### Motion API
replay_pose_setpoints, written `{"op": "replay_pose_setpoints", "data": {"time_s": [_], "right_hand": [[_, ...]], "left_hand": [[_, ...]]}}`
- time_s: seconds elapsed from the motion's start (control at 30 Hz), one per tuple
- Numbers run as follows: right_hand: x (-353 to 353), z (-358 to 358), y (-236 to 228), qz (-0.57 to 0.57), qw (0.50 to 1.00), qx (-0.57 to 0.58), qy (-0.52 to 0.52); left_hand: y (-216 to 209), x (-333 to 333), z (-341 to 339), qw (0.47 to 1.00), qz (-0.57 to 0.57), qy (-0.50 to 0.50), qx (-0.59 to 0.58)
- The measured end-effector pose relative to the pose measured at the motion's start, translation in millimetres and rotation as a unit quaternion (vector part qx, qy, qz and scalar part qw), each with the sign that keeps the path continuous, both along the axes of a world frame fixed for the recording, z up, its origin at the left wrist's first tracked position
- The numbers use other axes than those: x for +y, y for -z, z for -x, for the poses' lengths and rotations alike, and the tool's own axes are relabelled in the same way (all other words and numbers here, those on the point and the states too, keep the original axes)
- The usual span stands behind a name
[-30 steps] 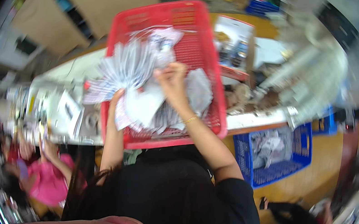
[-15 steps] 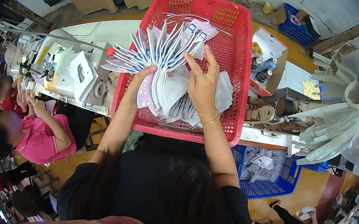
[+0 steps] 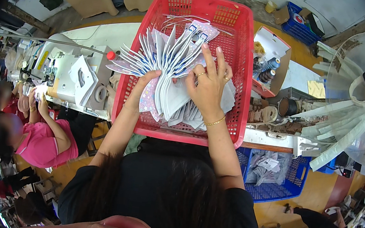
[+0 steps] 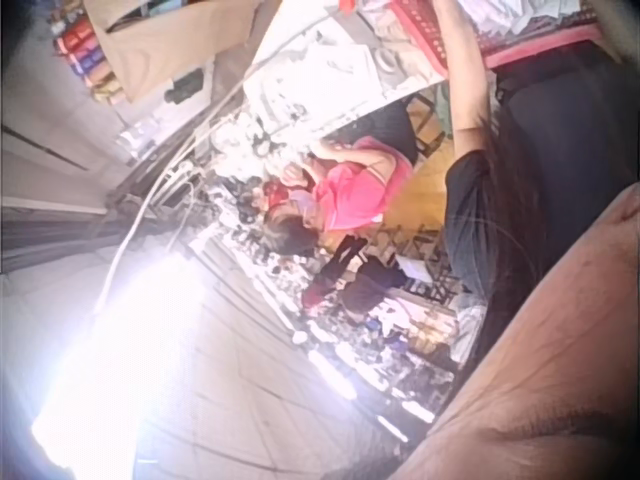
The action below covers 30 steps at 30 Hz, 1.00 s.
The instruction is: The person sorts and stacks white face masks from a red basket, aligning them and placing them back into the basket. The person occasionally touches their face while working.
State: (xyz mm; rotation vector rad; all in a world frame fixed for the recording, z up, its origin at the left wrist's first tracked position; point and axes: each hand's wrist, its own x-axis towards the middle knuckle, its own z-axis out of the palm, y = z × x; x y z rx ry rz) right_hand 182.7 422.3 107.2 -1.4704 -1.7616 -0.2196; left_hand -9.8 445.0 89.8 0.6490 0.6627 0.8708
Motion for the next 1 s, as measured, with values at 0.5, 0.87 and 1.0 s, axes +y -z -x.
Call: {"op": "replay_pose_setpoints", "data": {"time_s": [0.5, 0.87, 1.0], "right_hand": [[4.5, -4.4, 1.8, 0.013, 0.990, 0.100, 0.098], [8.6, -2.3, 1.0, 0.016, 0.972, 0.209, 0.110], [8.3, -1.3, -1.0, 0.021, 0.987, 0.139, 0.082]], "left_hand": [[6.9, -7.8, -12.7, 0.988, -0.036, -0.074, 0.127], [9.5, -4.3, -14.6, 0.990, 0.025, -0.028, 0.137], [11.8, -1.9, -13.8, 0.996, 0.072, 0.032, 0.028]]}}
